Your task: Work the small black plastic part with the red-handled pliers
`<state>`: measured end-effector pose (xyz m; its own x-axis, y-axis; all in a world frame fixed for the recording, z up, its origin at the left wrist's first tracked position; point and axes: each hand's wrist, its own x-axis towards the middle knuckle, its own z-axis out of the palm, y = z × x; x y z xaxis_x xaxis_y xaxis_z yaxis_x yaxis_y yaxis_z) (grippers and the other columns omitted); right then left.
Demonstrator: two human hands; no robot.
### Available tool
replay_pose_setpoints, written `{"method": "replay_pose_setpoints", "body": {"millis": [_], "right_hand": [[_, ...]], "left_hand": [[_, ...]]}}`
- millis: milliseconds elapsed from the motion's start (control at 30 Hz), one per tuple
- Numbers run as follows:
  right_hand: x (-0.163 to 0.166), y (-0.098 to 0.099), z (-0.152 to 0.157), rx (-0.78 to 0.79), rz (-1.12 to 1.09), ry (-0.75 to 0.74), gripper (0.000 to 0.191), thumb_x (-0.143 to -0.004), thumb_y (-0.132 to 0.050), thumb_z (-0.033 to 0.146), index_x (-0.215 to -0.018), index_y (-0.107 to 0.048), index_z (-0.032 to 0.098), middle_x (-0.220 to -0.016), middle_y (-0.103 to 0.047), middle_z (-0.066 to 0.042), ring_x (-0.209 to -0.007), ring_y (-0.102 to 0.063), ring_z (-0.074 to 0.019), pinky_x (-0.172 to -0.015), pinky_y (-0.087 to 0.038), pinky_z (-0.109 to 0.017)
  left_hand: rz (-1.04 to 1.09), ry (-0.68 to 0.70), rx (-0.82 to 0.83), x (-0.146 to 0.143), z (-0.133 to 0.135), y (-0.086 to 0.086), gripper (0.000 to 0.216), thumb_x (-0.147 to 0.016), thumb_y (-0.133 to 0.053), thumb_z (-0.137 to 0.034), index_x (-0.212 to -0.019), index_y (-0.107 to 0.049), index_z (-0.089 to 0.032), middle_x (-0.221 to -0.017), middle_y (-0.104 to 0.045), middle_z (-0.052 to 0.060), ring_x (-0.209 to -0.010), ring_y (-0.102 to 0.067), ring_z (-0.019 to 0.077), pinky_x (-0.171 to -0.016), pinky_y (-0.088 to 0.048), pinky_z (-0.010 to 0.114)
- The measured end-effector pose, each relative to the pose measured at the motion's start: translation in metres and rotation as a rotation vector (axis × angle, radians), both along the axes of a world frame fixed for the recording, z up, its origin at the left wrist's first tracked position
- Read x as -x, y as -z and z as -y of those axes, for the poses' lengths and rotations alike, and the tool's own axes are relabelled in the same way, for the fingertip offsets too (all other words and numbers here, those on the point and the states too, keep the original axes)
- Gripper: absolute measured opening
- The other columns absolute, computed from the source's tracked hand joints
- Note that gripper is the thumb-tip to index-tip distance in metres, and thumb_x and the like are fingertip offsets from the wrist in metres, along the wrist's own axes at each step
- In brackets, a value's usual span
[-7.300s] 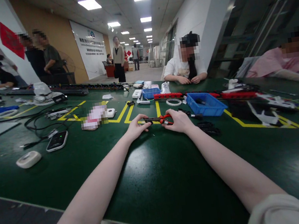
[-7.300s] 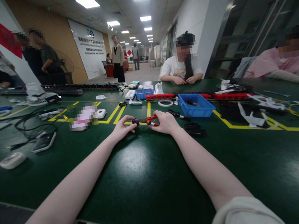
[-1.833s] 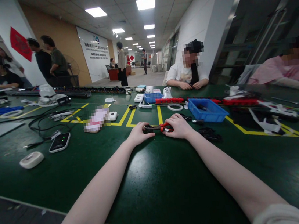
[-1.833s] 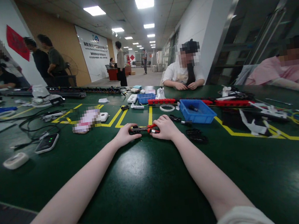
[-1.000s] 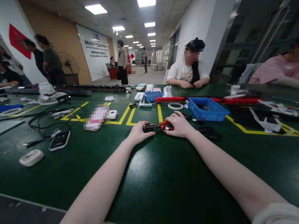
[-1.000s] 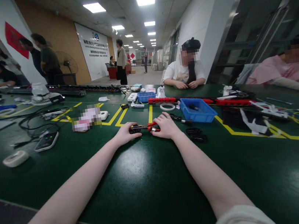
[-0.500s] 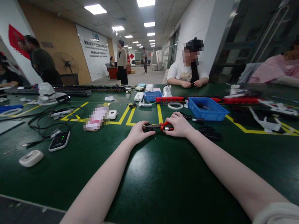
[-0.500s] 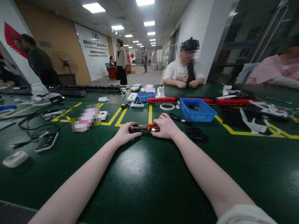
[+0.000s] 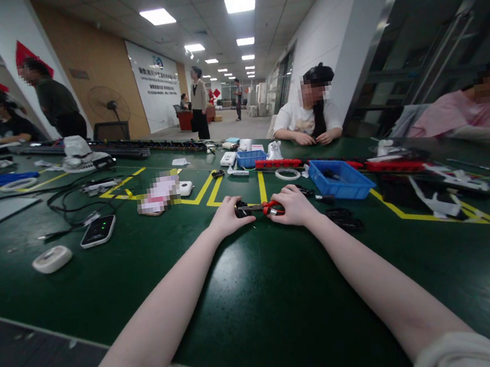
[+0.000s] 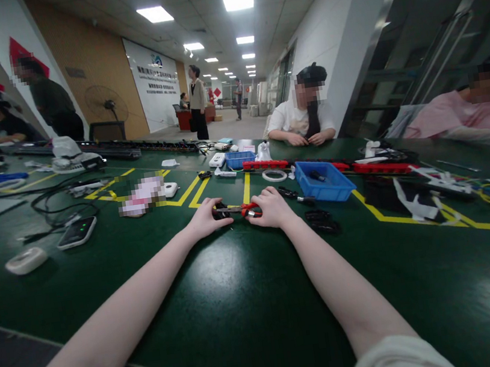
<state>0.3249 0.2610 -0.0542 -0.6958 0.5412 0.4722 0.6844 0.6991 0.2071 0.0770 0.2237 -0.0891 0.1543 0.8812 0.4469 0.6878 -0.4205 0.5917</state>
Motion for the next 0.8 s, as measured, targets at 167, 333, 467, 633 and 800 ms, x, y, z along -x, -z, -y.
{"method": "replay_pose_setpoints", "body": {"millis": [167,333,467,633,800], "right_hand": [[0.001,-0.002,0.002,0.026,0.01,0.015,0.034,-0.076,-0.061,0.053,-0.085,-0.063,0.02,-0.079,-0.067,-0.008,-0.082,-0.054,-0.0249,-0.092,-0.033,-0.04],[0.002,0.0,0.0,0.087,0.037,0.039,0.036,-0.078,-0.06,0.054,-0.086,-0.063,0.02,-0.081,-0.067,-0.009,-0.082,-0.054,-0.0243,-0.086,-0.034,-0.038],[0.001,0.001,-0.001,0.103,0.032,0.047,0.036,-0.079,-0.06,0.055,-0.086,-0.063,0.02,-0.08,-0.067,-0.008,-0.082,-0.054,-0.0239,-0.081,-0.034,-0.037],[0.001,0.001,-0.001,0.11,0.019,0.057,0.037,-0.079,-0.061,0.056,-0.087,-0.063,0.02,-0.083,-0.068,-0.009,-0.083,-0.054,-0.0244,-0.081,-0.034,-0.037],[0.0,0.003,-0.001,0.108,0.003,0.061,0.04,-0.079,-0.061,0.057,-0.093,-0.064,0.019,-0.088,-0.068,-0.009,-0.088,-0.054,-0.0259,-0.083,-0.034,-0.037]], "left_hand": [[-0.148,-0.058,-0.008,0.0,0.002,-0.002,0.066,-0.07,-0.078,-0.052,-0.122,-0.057,-0.017,-0.117,-0.059,0.012,-0.111,-0.06,0.0294,-0.099,-0.047,0.044],[-0.265,-0.086,0.031,-0.002,0.005,-0.004,0.063,-0.077,-0.069,-0.057,-0.124,-0.057,-0.017,-0.12,-0.059,0.013,-0.116,-0.057,0.0322,-0.102,-0.043,0.047],[-0.284,-0.071,0.059,-0.002,0.005,-0.006,0.059,-0.083,-0.06,-0.059,-0.128,-0.058,-0.021,-0.121,-0.06,0.012,-0.12,-0.055,0.0314,-0.107,-0.039,0.049],[-0.276,-0.006,0.018,0.005,0.005,-0.008,0.051,-0.085,-0.06,-0.051,-0.128,-0.057,-0.022,-0.138,-0.054,0.01,-0.133,-0.046,0.0306,-0.119,-0.017,0.058],[-0.291,0.165,-0.029,0.014,0.004,-0.011,0.037,-0.087,-0.057,-0.033,-0.123,-0.06,-0.024,-0.14,-0.056,0.006,-0.134,-0.046,0.0257,-0.12,-0.017,0.054]]}}
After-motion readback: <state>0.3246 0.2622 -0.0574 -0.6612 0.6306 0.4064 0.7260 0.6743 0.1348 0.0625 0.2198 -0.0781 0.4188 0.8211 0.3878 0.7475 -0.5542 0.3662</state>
